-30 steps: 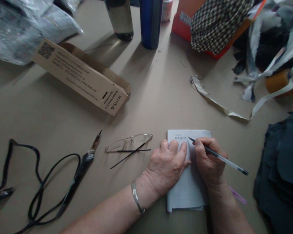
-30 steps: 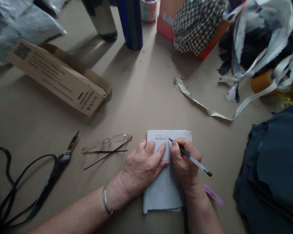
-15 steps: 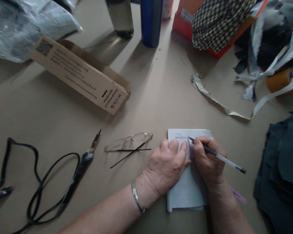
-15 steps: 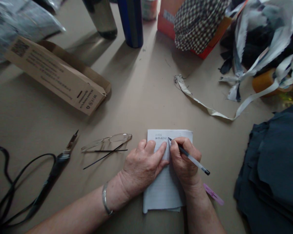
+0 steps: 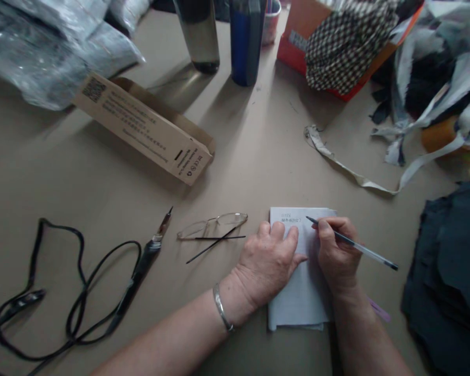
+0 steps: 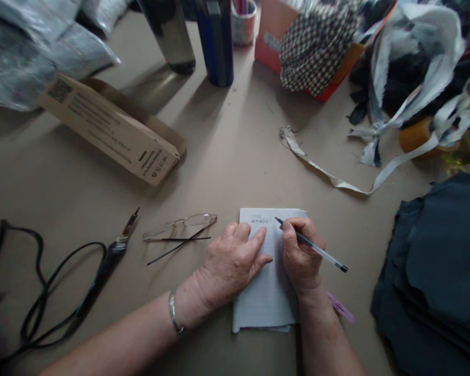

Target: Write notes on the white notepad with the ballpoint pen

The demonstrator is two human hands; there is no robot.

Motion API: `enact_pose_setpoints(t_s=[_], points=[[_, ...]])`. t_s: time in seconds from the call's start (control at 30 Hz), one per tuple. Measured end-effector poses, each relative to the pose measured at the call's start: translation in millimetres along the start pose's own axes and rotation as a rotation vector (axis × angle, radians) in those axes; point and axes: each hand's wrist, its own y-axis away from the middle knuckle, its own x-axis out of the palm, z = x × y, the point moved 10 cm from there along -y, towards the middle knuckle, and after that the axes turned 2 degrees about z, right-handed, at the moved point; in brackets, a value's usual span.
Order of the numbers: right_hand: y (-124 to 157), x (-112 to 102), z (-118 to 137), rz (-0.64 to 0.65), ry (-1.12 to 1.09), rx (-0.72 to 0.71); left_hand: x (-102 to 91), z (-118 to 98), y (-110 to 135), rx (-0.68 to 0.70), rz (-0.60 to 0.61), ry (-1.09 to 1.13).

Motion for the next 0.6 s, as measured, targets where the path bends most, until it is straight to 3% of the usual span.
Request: enact_pose_setpoints(t_s=[0.13, 0.23, 0.33, 0.4, 0.47, 0.6], points=[[-9, 1, -16, 0.044, -0.206, 0.157, -14.6, -2, 14, -0.016, 0.028, 0.131], [-10, -5, 2, 0.097, -0.375, 0.213, -30.2, 1, 27, -0.069, 0.044, 0.644], [7, -15, 48, 0.195, -0.466, 0.194, -32.3, 10, 44, -0.338, 0.130, 1.448], [26, -19, 88, 0.285, -0.508, 0.166, -36.0, 4, 55, -0.475, 0.217, 1.835], [45, -22, 127, 0.350, -0.523, 0.126, -49.0, -6, 63, -0.470, 0.286, 1.998], [67, -26, 185, 0.364, -0.520, 0.035, -69.1, -21, 81, -0.347, 0.363, 1.995]])
